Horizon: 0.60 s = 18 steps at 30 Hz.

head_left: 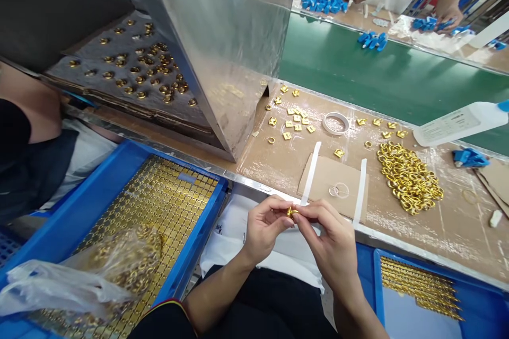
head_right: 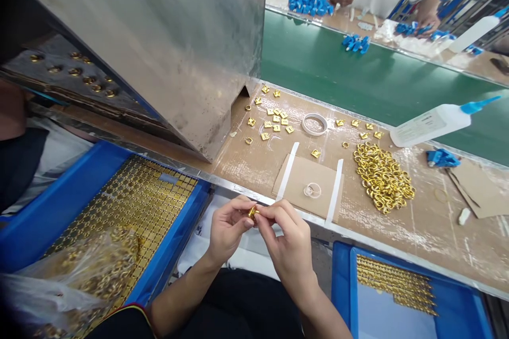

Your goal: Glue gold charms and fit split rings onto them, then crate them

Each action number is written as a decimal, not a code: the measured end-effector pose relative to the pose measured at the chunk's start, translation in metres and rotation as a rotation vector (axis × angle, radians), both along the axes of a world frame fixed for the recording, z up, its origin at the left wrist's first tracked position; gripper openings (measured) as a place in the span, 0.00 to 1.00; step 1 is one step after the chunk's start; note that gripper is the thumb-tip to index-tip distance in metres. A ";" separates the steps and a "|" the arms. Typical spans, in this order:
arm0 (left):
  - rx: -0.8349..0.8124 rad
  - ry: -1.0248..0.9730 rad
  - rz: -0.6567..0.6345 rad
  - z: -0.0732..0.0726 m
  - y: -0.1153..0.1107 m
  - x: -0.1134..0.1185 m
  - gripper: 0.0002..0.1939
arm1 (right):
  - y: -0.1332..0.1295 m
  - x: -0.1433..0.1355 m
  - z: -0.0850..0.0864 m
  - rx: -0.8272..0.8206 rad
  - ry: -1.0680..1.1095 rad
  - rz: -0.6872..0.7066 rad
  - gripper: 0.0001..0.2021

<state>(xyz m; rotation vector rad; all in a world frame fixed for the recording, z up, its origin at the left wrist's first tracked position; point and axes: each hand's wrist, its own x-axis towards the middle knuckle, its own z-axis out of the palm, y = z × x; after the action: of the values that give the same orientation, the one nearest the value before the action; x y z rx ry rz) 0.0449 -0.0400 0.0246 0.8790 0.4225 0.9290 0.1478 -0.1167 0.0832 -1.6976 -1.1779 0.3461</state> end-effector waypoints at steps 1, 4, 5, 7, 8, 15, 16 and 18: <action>0.009 -0.004 0.009 0.000 0.000 0.000 0.11 | 0.000 -0.001 -0.001 -0.001 -0.003 0.000 0.05; 0.032 0.005 0.037 0.000 0.001 0.000 0.10 | -0.001 -0.002 -0.002 -0.008 0.011 -0.010 0.05; 0.038 0.011 0.045 0.000 0.002 0.000 0.09 | 0.000 -0.002 -0.003 -0.011 0.024 -0.015 0.05; 0.055 0.009 0.060 -0.002 0.002 0.000 0.09 | 0.000 -0.003 -0.003 -0.010 0.058 -0.019 0.05; 0.062 -0.002 0.065 -0.003 0.002 0.000 0.09 | 0.001 -0.003 -0.003 -0.010 0.077 -0.018 0.05; 0.021 -0.093 0.082 -0.006 -0.001 0.000 0.08 | 0.004 -0.015 -0.004 0.006 0.189 -0.035 0.04; 0.004 -0.098 0.084 -0.006 -0.001 -0.001 0.08 | 0.004 -0.018 -0.005 0.009 0.196 -0.038 0.04; -0.033 -0.103 0.066 -0.005 -0.002 -0.002 0.07 | 0.004 -0.022 -0.006 0.020 0.209 -0.046 0.04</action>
<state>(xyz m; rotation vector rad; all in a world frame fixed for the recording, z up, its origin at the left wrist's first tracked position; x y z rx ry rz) 0.0428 -0.0418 0.0196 0.7872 0.3795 1.0208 0.1262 -0.1127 0.0776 -1.6264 -0.9845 0.4694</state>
